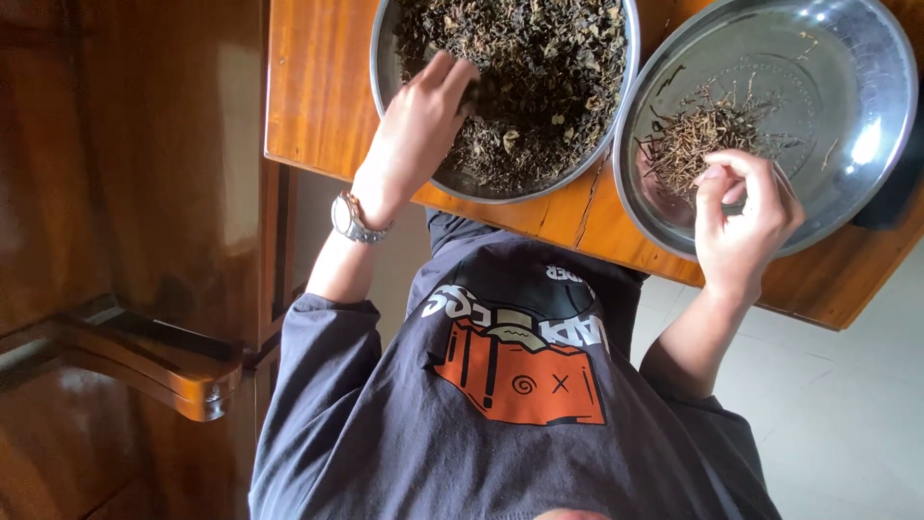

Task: Sorting dried tea leaves by hand to remove stems and twigs into a separate tray

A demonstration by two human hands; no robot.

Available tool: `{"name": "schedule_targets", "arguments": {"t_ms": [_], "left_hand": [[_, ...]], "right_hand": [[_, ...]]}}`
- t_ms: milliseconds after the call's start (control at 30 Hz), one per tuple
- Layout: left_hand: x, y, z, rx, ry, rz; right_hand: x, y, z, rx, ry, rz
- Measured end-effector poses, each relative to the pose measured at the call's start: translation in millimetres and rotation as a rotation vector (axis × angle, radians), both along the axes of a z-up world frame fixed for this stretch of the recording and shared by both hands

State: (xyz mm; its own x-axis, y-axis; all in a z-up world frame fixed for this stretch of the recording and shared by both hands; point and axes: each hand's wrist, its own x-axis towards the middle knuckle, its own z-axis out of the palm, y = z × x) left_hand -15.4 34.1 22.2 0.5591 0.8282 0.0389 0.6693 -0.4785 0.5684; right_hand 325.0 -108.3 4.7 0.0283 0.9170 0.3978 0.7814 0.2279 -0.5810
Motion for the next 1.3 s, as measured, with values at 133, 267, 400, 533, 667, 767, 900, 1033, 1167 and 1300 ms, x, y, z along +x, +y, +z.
{"name": "schedule_targets", "arguments": {"t_ms": [133,267,400,533,667,767,900,1033,1167,1300], "left_hand": [[-3,17,8,0.007,-0.132,-0.001],[-2,28,18,-0.028,-0.235,-0.022],[-8,26,6,-0.037,-0.338,-0.066],[-12,15,26,-0.089,-0.363,-0.029],[-23,2,6,0.116,-0.172,-0.058],[-24,-8,-11,0.127,-0.004,-0.034],[-9,-14,-11,0.151,0.166,-0.014],[-7,-13,-22,0.246,0.197,-0.026],[-9,-14,-23,0.256,0.162,-0.027],[-10,-16,-23,0.257,0.169,-0.013]], "right_hand": [[-8,3,5,-0.007,0.013,0.011],[-9,3,7,-0.003,-0.004,0.011],[-8,4,4,0.004,-0.016,0.020],[-6,3,-2,-0.009,-0.008,0.015],[-7,4,-6,-0.015,-0.005,0.032],[-10,7,-11,-0.005,0.001,0.044],[-12,10,-9,-0.016,0.044,0.060],[-4,7,-22,0.021,0.095,-0.025],[-7,6,-6,0.012,0.118,-0.009],[-8,6,-6,0.000,0.117,-0.005]]}}
